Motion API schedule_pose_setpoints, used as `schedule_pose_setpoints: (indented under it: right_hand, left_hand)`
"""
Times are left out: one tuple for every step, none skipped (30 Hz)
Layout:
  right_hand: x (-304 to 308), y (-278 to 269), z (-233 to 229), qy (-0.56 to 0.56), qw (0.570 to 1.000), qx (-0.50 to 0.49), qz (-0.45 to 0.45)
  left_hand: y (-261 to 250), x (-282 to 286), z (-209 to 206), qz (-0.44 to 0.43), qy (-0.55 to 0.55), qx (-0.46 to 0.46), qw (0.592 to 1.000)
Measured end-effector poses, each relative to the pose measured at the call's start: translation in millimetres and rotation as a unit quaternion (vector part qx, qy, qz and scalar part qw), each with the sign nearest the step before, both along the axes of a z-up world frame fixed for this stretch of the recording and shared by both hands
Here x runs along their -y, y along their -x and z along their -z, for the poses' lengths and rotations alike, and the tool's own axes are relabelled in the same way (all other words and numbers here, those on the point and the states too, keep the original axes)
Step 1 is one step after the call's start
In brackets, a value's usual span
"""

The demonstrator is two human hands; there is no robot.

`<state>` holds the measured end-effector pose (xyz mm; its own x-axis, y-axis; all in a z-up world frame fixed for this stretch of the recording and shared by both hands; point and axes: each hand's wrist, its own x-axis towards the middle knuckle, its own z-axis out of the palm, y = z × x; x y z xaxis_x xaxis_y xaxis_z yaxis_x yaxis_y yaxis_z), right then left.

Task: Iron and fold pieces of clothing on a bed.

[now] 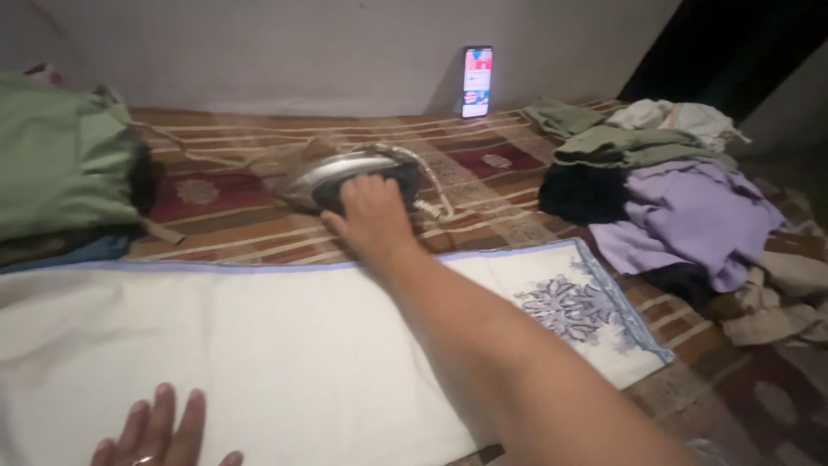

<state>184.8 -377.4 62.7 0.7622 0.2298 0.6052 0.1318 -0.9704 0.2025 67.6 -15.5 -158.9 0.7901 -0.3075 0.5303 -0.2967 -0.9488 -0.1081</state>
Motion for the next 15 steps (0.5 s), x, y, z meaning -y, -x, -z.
schedule_pose_setpoints:
  right_hand:
    - [-2,5,1,0.002,1.000,0.000,0.002]
    - [-5,11,2,-0.009,1.000,-0.005,-0.002]
    - [-9,19,5,-0.022,1.000,-0.013,-0.005]
    - [-12,22,10,-0.022,1.000,-0.014,-0.003]
    - [-13,25,14,0.014,0.999,-0.026,0.013]
    - [-15,29,19,0.049,0.998,-0.038,0.028]
    - [-16,25,29,0.049,0.998,-0.037,0.028]
    - [-18,20,39,0.052,0.995,-0.060,0.054]
    - [-25,14,49,0.052,0.992,-0.084,0.077]
    - [-29,7,53,0.050,0.993,-0.083,0.073]
    - [-32,2,59,0.014,0.990,-0.099,0.098]
    - [-36,-2,64,-0.021,0.986,-0.115,0.122]
    - [-47,6,57,-0.023,0.986,-0.115,0.121]
    - [-59,16,50,-0.042,0.988,-0.090,0.114]
    - [-75,26,44,-0.061,0.990,-0.067,0.104]
  left_hand:
    - [-4,0,-2,0.002,0.002,0.000,1.000]
    - [-7,-1,-4,-0.019,-0.046,-0.023,0.999]
    - [-9,-3,-6,-0.039,-0.095,-0.048,0.994]
    - [-9,-3,-6,-0.036,-0.096,-0.049,0.994]
    - [-9,-1,-5,-0.040,-0.124,-0.066,0.989]
    - [-10,1,-5,-0.044,-0.153,-0.083,0.984]
    - [-8,3,-6,-0.045,-0.153,-0.082,0.984]
    - [-7,3,-8,-0.037,-0.140,-0.066,0.987]
    - [-4,-1,-12,-0.031,-0.129,-0.051,0.990]
    - [2,2,-23,-0.035,-0.132,-0.051,0.989]
    - [9,6,-32,-0.017,-0.073,-0.043,0.996]
    - [16,10,-41,0.001,-0.015,-0.036,0.999]
    - [18,13,-56,0.001,-0.017,-0.036,0.999]
    - [20,15,-72,0.024,0.000,-0.035,0.999]
    - [26,14,-87,0.043,0.016,-0.036,0.998]
